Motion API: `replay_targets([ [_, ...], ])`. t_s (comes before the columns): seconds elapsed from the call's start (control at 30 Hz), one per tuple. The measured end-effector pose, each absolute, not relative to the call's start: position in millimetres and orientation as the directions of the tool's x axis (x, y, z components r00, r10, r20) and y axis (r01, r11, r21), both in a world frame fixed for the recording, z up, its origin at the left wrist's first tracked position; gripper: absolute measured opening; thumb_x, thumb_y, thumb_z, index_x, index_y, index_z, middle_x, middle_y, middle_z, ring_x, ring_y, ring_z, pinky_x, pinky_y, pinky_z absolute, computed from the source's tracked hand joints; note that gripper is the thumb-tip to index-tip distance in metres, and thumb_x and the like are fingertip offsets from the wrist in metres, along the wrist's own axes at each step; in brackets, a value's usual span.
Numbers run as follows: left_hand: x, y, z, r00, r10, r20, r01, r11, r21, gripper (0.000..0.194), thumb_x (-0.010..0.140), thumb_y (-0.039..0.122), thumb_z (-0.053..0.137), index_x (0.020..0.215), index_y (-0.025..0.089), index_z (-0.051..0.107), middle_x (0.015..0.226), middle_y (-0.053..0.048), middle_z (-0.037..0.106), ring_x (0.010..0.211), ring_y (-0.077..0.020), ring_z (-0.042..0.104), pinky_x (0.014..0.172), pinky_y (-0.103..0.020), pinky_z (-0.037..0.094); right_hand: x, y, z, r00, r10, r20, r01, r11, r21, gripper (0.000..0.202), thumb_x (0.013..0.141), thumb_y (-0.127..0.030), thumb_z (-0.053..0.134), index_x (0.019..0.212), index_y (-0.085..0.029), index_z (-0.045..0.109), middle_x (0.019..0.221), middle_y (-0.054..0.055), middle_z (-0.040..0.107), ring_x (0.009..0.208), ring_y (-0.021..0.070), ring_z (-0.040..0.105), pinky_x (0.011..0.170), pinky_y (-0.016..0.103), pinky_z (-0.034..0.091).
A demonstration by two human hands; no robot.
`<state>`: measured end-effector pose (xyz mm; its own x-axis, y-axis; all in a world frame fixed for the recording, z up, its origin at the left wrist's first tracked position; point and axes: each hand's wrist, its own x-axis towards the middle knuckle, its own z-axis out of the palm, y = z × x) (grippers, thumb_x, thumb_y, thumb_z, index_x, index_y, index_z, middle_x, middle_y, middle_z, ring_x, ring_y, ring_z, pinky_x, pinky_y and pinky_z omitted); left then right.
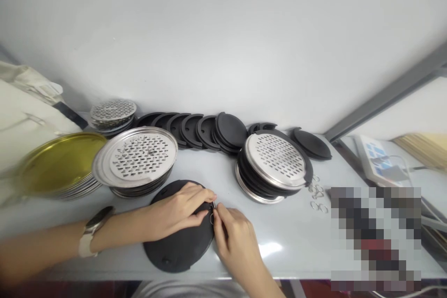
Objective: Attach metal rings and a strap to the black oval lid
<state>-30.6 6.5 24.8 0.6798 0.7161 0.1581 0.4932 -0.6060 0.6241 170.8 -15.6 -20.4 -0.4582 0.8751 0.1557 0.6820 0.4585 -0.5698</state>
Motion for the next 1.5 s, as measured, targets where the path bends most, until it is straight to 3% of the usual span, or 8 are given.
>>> replay_targets([
  [0.23, -31.6, 6.9, 22.7, 0.665, 0.727, 0.171, 0.473, -0.587, 0.657, 0.025, 0.091, 0.013, 0.052, 0.113, 0.019, 0.046, 0.107, -0.005, 0.058, 0.105, -0.0201, 0.053, 0.093, -0.032, 0.041, 170.2, -16.1, -19.4, -0.45, 0.878, 0.163, 0.652, 0.447, -0.612, 0.025, 0.099, -0.025, 0.034, 0.075, -0.022, 0.038, 0.064, 0.0, 0.051, 0.058, 0.016, 0.048, 0.056, 0.026, 0.032],
  [0.77, -30.4, 5.7, 22.1, 0.695, 0.683, 0.223, 0.513, -0.689, 0.512, 0.027, 0.093, 0.013, 0.047, 0.119, 0.017, 0.044, 0.108, -0.008, 0.059, 0.101, -0.0218, 0.056, 0.09, -0.035, 0.042, 172.2, -16.8, -17.8, -0.399, 0.908, 0.132, 0.603, 0.368, -0.708, 0.03, 0.098, -0.029, 0.039, 0.069, -0.022, 0.033, 0.06, -0.004, 0.04, 0.054, 0.0124, 0.038, 0.052, 0.024, 0.032],
  [1.07, -29.8, 6.3, 22.6, 0.722, 0.657, 0.215, 0.517, -0.72, 0.462, 0.027, 0.094, 0.014, 0.044, 0.121, 0.015, 0.043, 0.108, -0.009, 0.059, 0.103, -0.0219, 0.054, 0.094, -0.036, 0.041, 171.2, -16.6, -7.7, -0.382, 0.92, 0.092, 0.554, 0.307, -0.773, 0.01, 0.097, -0.028, 0.041, 0.092, -0.022, 0.048, 0.062, -0.005, 0.044, 0.051, 0.0116, 0.042, 0.05, 0.022, 0.037],
  [1.17, -29.7, 6.9, 22.9, 0.734, 0.644, 0.215, 0.512, -0.733, 0.447, 0.025, 0.095, 0.015, 0.043, 0.12, 0.015, 0.044, 0.108, -0.009, 0.058, 0.103, -0.0216, 0.054, 0.095, -0.036, 0.04, 171.2, -16.4, -9.7, -0.356, 0.92, 0.167, 0.528, 0.345, -0.776, 0.01, 0.096, -0.024, 0.045, 0.104, -0.022, 0.05, 0.073, -0.002, 0.054, 0.062, 0.0135, 0.053, 0.06, 0.023, 0.045],
  [1.3, -30.1, 6.7, 23.5, 0.718, 0.659, 0.226, 0.524, -0.725, 0.447, 0.018, 0.095, 0.016, 0.043, 0.113, 0.015, 0.046, 0.101, -0.007, 0.058, 0.099, -0.0208, 0.054, 0.091, -0.035, 0.041, 172.4, -17.5, -14.3, -0.358, 0.876, 0.323, 0.503, 0.473, -0.724, 0.012, 0.094, -0.017, 0.049, 0.103, -0.022, 0.054, 0.091, 0.005, 0.06, 0.086, 0.0191, 0.058, 0.076, 0.03, 0.047],
  [1.5, -29.4, 5.3, 21.1, 0.725, 0.65, 0.227, 0.531, -0.738, 0.416, 0.018, 0.095, 0.013, 0.04, 0.112, 0.014, 0.046, 0.098, -0.007, 0.058, 0.095, -0.0198, 0.055, 0.09, -0.035, 0.041, 175.1, -20.1, -16.9, -0.373, 0.848, 0.377, 0.48, 0.524, -0.703, 0.015, 0.092, -0.013, 0.05, 0.101, -0.022, 0.057, 0.092, 0.006, 0.062, 0.087, 0.021, 0.06, 0.077, 0.033, 0.049],
])
